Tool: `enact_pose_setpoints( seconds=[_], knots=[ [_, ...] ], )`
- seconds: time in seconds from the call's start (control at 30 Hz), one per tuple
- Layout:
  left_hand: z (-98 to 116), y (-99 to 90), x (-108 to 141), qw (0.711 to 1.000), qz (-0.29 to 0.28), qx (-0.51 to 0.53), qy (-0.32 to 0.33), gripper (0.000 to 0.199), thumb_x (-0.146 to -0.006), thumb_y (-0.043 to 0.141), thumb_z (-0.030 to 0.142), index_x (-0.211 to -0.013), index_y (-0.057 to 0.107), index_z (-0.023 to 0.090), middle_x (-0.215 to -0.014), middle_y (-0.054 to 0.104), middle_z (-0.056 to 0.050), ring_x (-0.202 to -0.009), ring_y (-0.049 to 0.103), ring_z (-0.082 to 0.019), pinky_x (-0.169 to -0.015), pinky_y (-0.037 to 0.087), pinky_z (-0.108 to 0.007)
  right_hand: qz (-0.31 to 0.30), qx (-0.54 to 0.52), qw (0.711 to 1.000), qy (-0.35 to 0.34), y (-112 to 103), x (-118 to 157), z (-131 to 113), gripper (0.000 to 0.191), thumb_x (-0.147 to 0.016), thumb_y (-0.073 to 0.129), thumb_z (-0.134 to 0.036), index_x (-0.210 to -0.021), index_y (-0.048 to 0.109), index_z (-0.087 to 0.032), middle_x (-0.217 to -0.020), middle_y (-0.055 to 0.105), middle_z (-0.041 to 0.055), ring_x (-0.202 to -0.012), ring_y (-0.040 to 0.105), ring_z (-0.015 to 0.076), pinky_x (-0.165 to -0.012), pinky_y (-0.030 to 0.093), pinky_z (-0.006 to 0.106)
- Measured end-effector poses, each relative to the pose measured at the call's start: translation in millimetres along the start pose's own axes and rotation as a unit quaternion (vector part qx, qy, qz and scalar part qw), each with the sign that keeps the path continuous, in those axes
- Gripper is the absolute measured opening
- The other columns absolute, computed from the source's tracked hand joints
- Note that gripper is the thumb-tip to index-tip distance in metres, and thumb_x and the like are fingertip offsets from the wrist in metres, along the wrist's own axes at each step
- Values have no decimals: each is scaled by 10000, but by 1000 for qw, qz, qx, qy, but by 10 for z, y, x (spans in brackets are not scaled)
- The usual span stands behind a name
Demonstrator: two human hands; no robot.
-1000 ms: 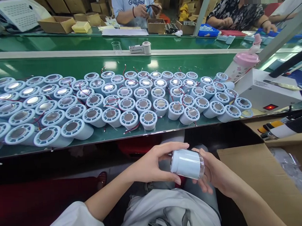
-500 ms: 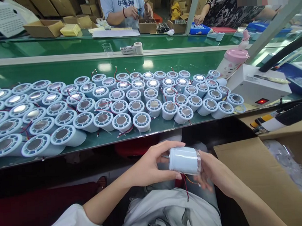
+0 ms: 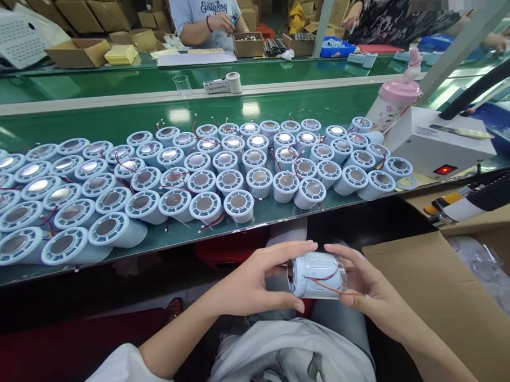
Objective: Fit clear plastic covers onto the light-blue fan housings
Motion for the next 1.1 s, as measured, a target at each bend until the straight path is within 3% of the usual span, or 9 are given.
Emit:
enact_pose_setpoints(
  seconds=[0.13, 0.23, 0.43, 0.57, 0.63, 0.77, 0.93, 1.0, 1.1],
  knots=[
    [-62, 41, 7, 997, -26, 56, -36, 755, -712, 782, 171, -1387, 468, 296, -1391, 519, -88, -1221, 553, -264, -1015, 474, -392, 17, 24, 999, 38, 10, 21, -12, 457, -787, 775, -261, -1196, 634, -408, -1135, 688, -11, -900, 692, 188, -753, 588, 253],
    [-157, 71, 3, 992, -48, 94, -68, 822, -735, 767, 183, -1445, 370, 293, -1323, 574, -97, -1154, 600, -251, -1001, 476, -404, 32, 35, 996, 77, 6, 24, 0, 439, -766, 792, -298, -1176, 654, -376, -976, 727, -7, -813, 689, 181, -723, 588, 257],
    [-285, 77, -21, 987, -51, 100, -118, 880, -758, 756, 304, -1486, 262, 304, -1348, 564, -110, -1128, 607, -259, -961, 482, -411, 44, -68, 987, 136, 52, 44, 84, 527, -749, 769, -488, -1212, 608, -294, -1134, 658, 72, -938, 659, 233, -768, 587, 343],
    [-207, 56, -40, 998, -27, 28, -57, 934, -643, 839, 319, -1448, 366, 291, -1420, 495, -105, -1252, 511, -293, -1049, 419, -421, 61, -93, 983, 148, 65, 80, 84, 494, -775, 737, -512, -1190, 583, -291, -1131, 637, 62, -975, 648, 228, -779, 585, 351],
    [-167, 55, -37, 999, -17, -22, -29, 938, -583, 873, 289, -1412, 434, 292, -1410, 498, -105, -1277, 481, -305, -1048, 426, -415, 58, -85, 982, 157, 63, 86, 85, 472, -806, 692, -540, -1183, 567, -286, -1045, 653, 49, -892, 669, 209, -741, 588, 333],
    [-142, 78, -22, 999, -4, -48, -21, 805, -642, 836, 233, -1365, 487, 283, -1348, 529, -101, -1217, 532, -275, -994, 483, -384, 34, 6, 990, 139, 39, 75, 73, 497, -881, 537, -607, -1236, 512, -261, -919, 650, 47, -737, 658, 185, -680, 577, 318],
    [-152, 105, -16, 998, 2, 30, -49, 751, -656, 825, 204, -1325, 486, 246, -1297, 532, -104, -1134, 588, -249, -941, 514, -359, 29, 137, 988, 61, -7, 92, -24, 573, -862, 530, -642, -1346, 434, -349, -1152, 590, 48, -899, 604, 196, -784, 547, 299],
    [-159, 98, -17, 997, 1, 51, -64, 738, -660, 823, 211, -1312, 479, 246, -1255, 546, -97, -1100, 601, -241, -915, 521, -353, 23, 164, 985, 50, -14, 112, -50, 562, -851, 612, -572, -1350, 434, -384, -1288, 517, 31, -973, 584, 195, -871, 521, 305],
    [-164, 81, -22, 995, -13, 61, -78, 729, -671, 817, 246, -1308, 463, 266, -1206, 562, -82, -1043, 619, -228, -851, 537, -334, 19, 177, 982, 64, -16, 133, -46, 540, -844, 686, -456, -1328, 459, -381, -1297, 513, 22, -983, 588, 184, -942, 489, 318]
  ],
)
Point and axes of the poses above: each hand's wrist, its own x-axis away from the middle knuckle, its own y-axis out of the palm, z = x × y, the point moved 3 cm from there along -x, towards the middle knuckle
